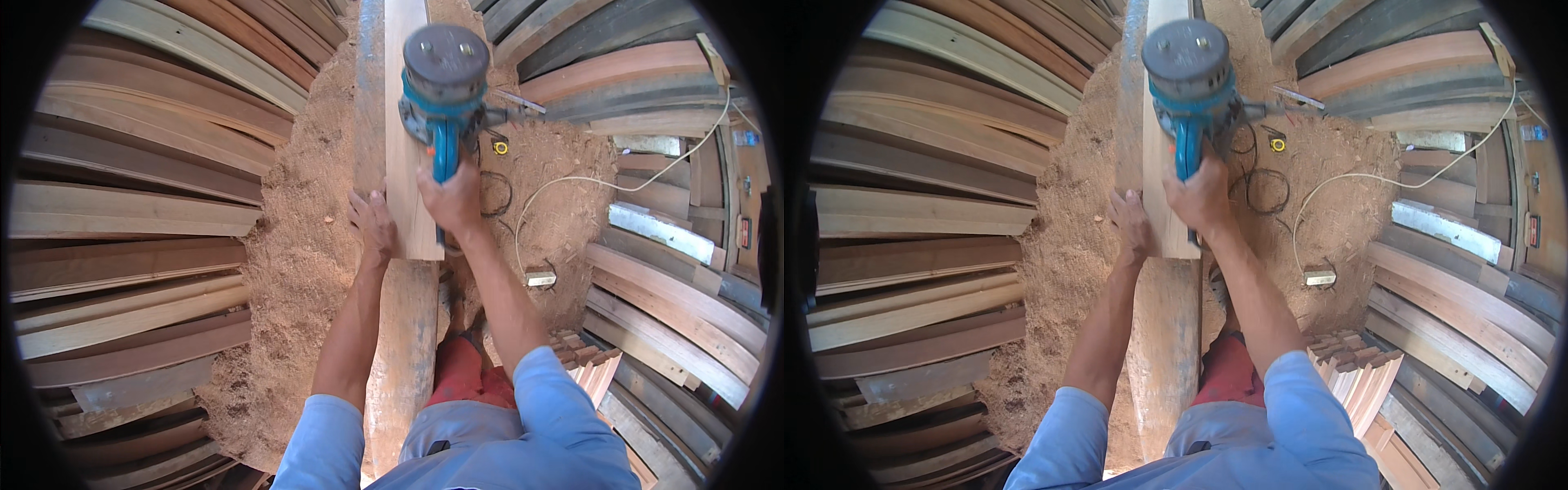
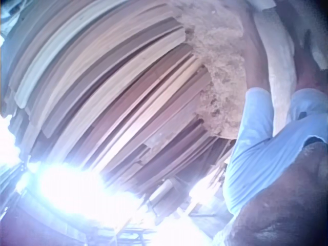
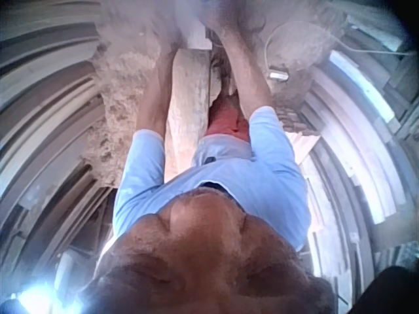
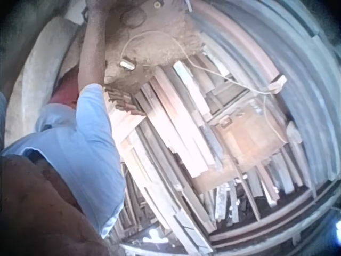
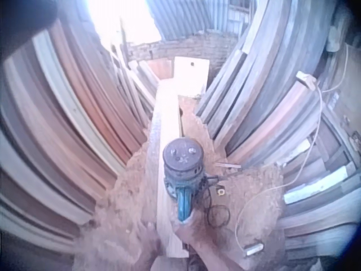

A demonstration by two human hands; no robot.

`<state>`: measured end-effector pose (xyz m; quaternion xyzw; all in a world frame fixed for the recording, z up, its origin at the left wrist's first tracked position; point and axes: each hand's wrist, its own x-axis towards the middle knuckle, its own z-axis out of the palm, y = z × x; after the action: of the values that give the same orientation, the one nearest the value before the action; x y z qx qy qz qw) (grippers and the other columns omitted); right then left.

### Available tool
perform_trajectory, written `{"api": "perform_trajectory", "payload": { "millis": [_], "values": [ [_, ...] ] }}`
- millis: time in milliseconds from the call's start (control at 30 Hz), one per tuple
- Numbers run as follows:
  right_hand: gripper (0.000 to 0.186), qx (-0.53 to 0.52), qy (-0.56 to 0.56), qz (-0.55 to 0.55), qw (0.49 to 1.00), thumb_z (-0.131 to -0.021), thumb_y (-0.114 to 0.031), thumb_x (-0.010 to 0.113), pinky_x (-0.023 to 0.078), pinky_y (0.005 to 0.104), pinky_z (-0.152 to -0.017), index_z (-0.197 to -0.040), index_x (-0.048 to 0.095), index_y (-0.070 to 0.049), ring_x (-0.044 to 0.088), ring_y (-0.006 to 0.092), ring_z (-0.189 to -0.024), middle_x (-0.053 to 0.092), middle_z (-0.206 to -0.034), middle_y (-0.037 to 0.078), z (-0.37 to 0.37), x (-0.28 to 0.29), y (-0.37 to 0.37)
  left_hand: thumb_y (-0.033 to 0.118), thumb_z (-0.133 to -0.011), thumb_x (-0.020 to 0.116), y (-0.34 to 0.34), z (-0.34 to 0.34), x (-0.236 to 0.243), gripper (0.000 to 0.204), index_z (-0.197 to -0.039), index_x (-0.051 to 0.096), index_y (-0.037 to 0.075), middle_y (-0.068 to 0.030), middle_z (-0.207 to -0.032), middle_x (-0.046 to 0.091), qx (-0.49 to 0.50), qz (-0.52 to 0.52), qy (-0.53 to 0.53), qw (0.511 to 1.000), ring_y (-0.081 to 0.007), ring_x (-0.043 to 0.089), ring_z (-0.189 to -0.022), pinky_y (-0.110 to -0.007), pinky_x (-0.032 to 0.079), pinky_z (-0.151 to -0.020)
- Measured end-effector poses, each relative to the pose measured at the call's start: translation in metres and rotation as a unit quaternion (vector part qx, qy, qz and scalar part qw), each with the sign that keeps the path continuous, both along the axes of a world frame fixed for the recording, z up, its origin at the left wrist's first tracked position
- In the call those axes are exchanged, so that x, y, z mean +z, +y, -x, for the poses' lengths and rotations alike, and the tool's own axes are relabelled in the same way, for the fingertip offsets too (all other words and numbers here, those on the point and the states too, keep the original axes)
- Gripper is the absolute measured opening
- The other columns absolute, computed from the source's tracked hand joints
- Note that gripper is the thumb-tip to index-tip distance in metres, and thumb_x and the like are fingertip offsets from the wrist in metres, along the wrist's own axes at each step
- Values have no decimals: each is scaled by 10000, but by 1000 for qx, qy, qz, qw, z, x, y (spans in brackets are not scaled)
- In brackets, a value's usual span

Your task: The person uses a handheld electric router to smooth and shape the edges of a long wooden plank. They guide the tool along the wood's length, generating sawdust, and then place the finished plank into a stack of similar lumber.

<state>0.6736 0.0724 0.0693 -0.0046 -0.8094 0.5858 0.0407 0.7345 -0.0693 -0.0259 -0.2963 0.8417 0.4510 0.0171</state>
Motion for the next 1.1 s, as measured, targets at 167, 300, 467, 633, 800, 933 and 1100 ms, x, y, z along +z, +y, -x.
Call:
{"api": "perform_trajectory", "payload": {
  "millis": [167, 300, 467, 633, 800, 933, 1100],
  "values": [
    [325, -34, 73, -17, 997, -781, -99, 694, 554, 423, -810, -1094, 647, -24, 718, 372, -886, 710, -940, 208, 40, -3, -3, 537, -1052, 325, -3, 2, -7, 735, -1528, 362, -22, -323, -1610, 198, -64, 69, -36, 995, -482, 167, -1484, -578, 62, -1209],
    [326, -43, 77, -19, 996, -786, -127, 694, 543, 442, -828, -1093, 646, -26, 708, 391, -908, 710, -956, 224, 40, -5, 1, 513, -1052, 341, -1, 6, -6, 622, -1438, 536, 66, -291, -1621, 187, -73, 76, -28, 994, -478, 173, -1476, -593, 84, -1203],
    [310, -14, 44, -23, 999, -821, -145, 702, 553, 424, -763, -1093, 642, -9, 716, 351, -834, 706, -894, 213, -27, 8, 5, 494, -1041, 383, -3, 6, -9, 513, -1370, 640, 196, -241, -1607, 207, -61, 96, -38, 993, -468, 219, -1440, -599, 170, -1174],
    [249, 19, -52, 11, 998, -872, -147, 701, 547, 407, -670, -1064, 627, -6, 687, 258, -714, 670, -792, 136, -153, 20, 18, 507, -1045, 361, -4, 10, -12, 489, -1410, 608, 294, -230, -1622, 184, -75, 111, -74, 988, -464, 202, -1460, -608, 176, -1180],
    [255, 26, -84, 16, 996, -842, -118, 731, 533, 367, -637, -1027, 603, 3, 665, 202, -675, 646, -757, 81, -256, 21, 19, 514, -1047, 353, -11, 8, -18, 470, -1428, 583, 365, -239, -1632, 159, -74, 108, -80, 988, -472, 185, -1470, -615, 159, -1189],
    [309, 34, -110, 125, 985, -823, -65, 744, 516, 319, -605, -1076, 589, 17, 639, 166, -619, 633, -748, 67, -285, -9, 15, 510, -1043, 369, -10, 9, -15, 488, -1440, 578, 317, -260, -1632, 149, -85, 94, -65, 990, -494, 170, -1469, -614, 160, -1190],
    [334, 29, -37, 74, 996, -829, -37, 735, 513, 297, -603, -1121, 582, 22, 610, 137, -595, 610, -734, 58, -270, 3, 4, 484, -1041, 392, -23, 1, -19, 528, -1451, 572, 203, -291, -1649, 95, -131, 65, -48, 988, -515, 165, -1462, -607, 144, -1201]
  ]
}}
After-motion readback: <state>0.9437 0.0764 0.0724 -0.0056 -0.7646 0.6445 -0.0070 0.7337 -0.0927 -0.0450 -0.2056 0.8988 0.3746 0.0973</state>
